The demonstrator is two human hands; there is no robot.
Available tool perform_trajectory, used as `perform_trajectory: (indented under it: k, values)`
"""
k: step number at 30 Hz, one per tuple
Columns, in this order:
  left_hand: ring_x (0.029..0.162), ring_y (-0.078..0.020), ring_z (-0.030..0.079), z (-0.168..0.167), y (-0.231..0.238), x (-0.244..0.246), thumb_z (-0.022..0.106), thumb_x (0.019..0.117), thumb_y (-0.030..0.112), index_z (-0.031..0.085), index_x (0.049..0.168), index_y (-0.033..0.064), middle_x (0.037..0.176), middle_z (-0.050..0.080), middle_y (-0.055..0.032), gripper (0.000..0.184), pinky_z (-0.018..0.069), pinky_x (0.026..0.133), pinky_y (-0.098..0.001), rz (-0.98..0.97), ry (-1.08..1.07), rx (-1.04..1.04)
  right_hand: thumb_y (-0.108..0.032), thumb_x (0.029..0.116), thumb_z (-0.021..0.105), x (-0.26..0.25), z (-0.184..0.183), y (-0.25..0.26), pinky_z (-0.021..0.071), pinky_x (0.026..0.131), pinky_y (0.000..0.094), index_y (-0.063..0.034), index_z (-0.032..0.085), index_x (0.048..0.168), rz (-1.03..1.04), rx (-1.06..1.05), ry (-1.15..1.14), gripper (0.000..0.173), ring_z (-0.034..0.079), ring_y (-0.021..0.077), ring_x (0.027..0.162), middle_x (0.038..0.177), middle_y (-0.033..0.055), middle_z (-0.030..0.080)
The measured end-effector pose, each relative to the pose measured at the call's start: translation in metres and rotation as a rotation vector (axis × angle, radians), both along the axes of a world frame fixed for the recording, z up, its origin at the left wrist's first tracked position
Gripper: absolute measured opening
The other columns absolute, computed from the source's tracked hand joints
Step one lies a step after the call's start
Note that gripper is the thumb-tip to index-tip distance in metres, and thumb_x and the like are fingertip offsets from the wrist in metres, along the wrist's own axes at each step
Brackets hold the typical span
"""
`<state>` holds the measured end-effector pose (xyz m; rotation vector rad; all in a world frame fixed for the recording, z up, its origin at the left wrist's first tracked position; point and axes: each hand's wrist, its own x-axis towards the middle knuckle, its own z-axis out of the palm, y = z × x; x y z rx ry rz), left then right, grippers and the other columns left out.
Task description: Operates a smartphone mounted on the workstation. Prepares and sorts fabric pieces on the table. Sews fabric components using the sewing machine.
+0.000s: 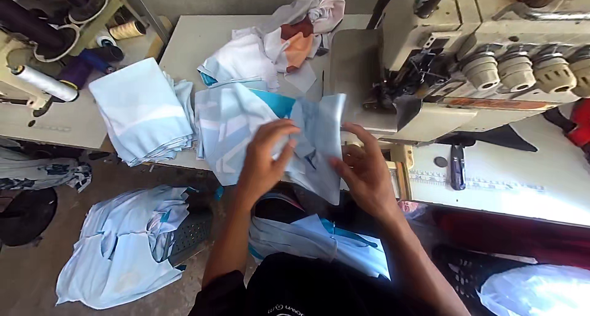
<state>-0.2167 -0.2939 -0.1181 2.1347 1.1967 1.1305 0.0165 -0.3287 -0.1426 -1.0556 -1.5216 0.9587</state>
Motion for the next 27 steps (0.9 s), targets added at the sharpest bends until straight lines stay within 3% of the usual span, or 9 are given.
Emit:
perform_trajectory:
  k: [4, 8, 11, 14, 17, 18, 20, 23, 27]
  values:
    - [0.135, -0.0417, 0.048, -0.023, 0.009, -0.041, 0.066, 0.0985, 0.039, 0.063, 0.132, 0.0024, 0.142, 0.055, -0.0210, 0.050, 0.0382, 0.111, -0.0612, 0.327, 0.324, -0.063, -0.009, 0.1009, 0.061, 0.004, -0.013, -0.012, 0.0612, 0.068, 0.0252, -0.0134, 0.037, 0.156, -0.189, 0.088, -0.162, 0.060, 0.070, 0.0067, 0.075, 0.102, 0.0033, 0.073]
    - [0.136, -0.0417, 0.046, -0.023, 0.001, -0.042, 0.063, 0.0984, 0.033, 0.063, 0.131, 0.0037, 0.142, 0.055, -0.0203, 0.044, 0.0379, 0.109, -0.0611, 0.422, 0.344, -0.027, -0.010, 0.1009, 0.058, 0.009, -0.022, -0.019, 0.0594, 0.063, 0.0265, -0.0058, 0.039, 0.153, -0.376, 0.192, -0.399, 0.056, 0.068, 0.0094, 0.068, 0.099, 0.0109, 0.073]
    - [0.125, -0.0459, 0.052, -0.028, -0.010, -0.023, 0.068, 0.0932, 0.049, 0.066, 0.122, 0.0011, 0.131, 0.059, -0.0243, 0.056, 0.0424, 0.100, -0.0631, 0.449, 0.392, 0.014, -0.009, 0.0999, 0.057, 0.007, -0.027, -0.023, 0.0600, 0.066, 0.0355, 0.0011, 0.048, 0.145, -0.461, 0.201, -0.579, 0.047, 0.071, 0.0208, 0.076, 0.106, 0.0180, 0.072]
    - [0.117, -0.0406, 0.059, -0.033, -0.011, -0.029, 0.069, 0.0944, 0.022, 0.067, 0.119, -0.0001, 0.122, 0.064, -0.0219, 0.033, 0.0459, 0.098, -0.0597, 0.404, 0.311, -0.041, -0.008, 0.0991, 0.056, 0.002, -0.034, -0.026, 0.0583, 0.081, 0.0423, 0.0057, 0.056, 0.136, -0.468, 0.252, -0.671, 0.040, 0.067, 0.0346, 0.100, 0.123, 0.0276, 0.063]
    - [0.093, -0.0286, 0.070, -0.021, -0.014, -0.056, 0.056, 0.0996, 0.006, 0.058, 0.128, -0.0040, 0.116, 0.068, -0.0217, 0.031, 0.0589, 0.077, -0.0452, 0.589, 0.105, -0.013, -0.006, 0.0993, 0.053, 0.001, -0.041, -0.023, 0.0560, 0.088, 0.0448, 0.0005, 0.058, 0.139, -0.440, 0.241, -0.682, 0.041, 0.066, 0.0356, 0.106, 0.121, 0.0245, 0.065]
    - [0.096, -0.0275, 0.068, -0.019, -0.015, -0.062, 0.055, 0.1001, 0.008, 0.054, 0.133, -0.0026, 0.123, 0.066, -0.0213, 0.034, 0.0579, 0.076, -0.0425, 0.697, 0.082, 0.042, -0.006, 0.0995, 0.053, 0.001, -0.041, -0.022, 0.0558, 0.089, 0.0457, -0.0006, 0.057, 0.140, -0.430, 0.232, -0.682, 0.041, 0.065, 0.0360, 0.108, 0.122, 0.0241, 0.064]
    - [0.120, -0.0321, 0.059, -0.017, -0.021, -0.059, 0.056, 0.1009, 0.015, 0.047, 0.141, -0.0036, 0.141, 0.053, -0.0243, 0.046, 0.0531, 0.092, -0.0445, 0.775, 0.112, 0.121, -0.005, 0.0993, 0.052, 0.000, -0.039, -0.018, 0.0554, 0.091, 0.0482, -0.0015, 0.057, 0.141, -0.432, 0.226, -0.680, 0.042, 0.065, 0.0375, 0.110, 0.124, 0.0247, 0.063]
    - [0.127, -0.0369, 0.057, -0.030, -0.038, -0.033, 0.061, 0.0979, 0.013, 0.063, 0.121, -0.0071, 0.129, 0.062, -0.0261, 0.031, 0.0482, 0.106, -0.0490, 0.467, 0.201, 0.271, -0.010, 0.0984, 0.057, -0.004, -0.039, -0.023, 0.0492, 0.094, 0.0515, -0.0005, 0.061, 0.134, -0.470, 0.321, -0.679, 0.037, 0.058, 0.0406, 0.113, 0.124, 0.0258, 0.059]
    - [0.113, -0.0240, 0.065, -0.045, -0.040, -0.030, 0.059, 0.0965, 0.006, 0.073, 0.097, 0.0014, 0.109, 0.072, -0.0129, 0.015, 0.0528, 0.101, -0.0386, 0.133, 0.093, 0.255, -0.033, 0.0971, 0.070, -0.027, -0.036, -0.038, 0.0556, 0.087, 0.0427, -0.0049, 0.072, 0.108, -0.205, 0.471, -0.609, 0.030, 0.068, 0.0279, 0.098, 0.104, 0.0148, 0.072]
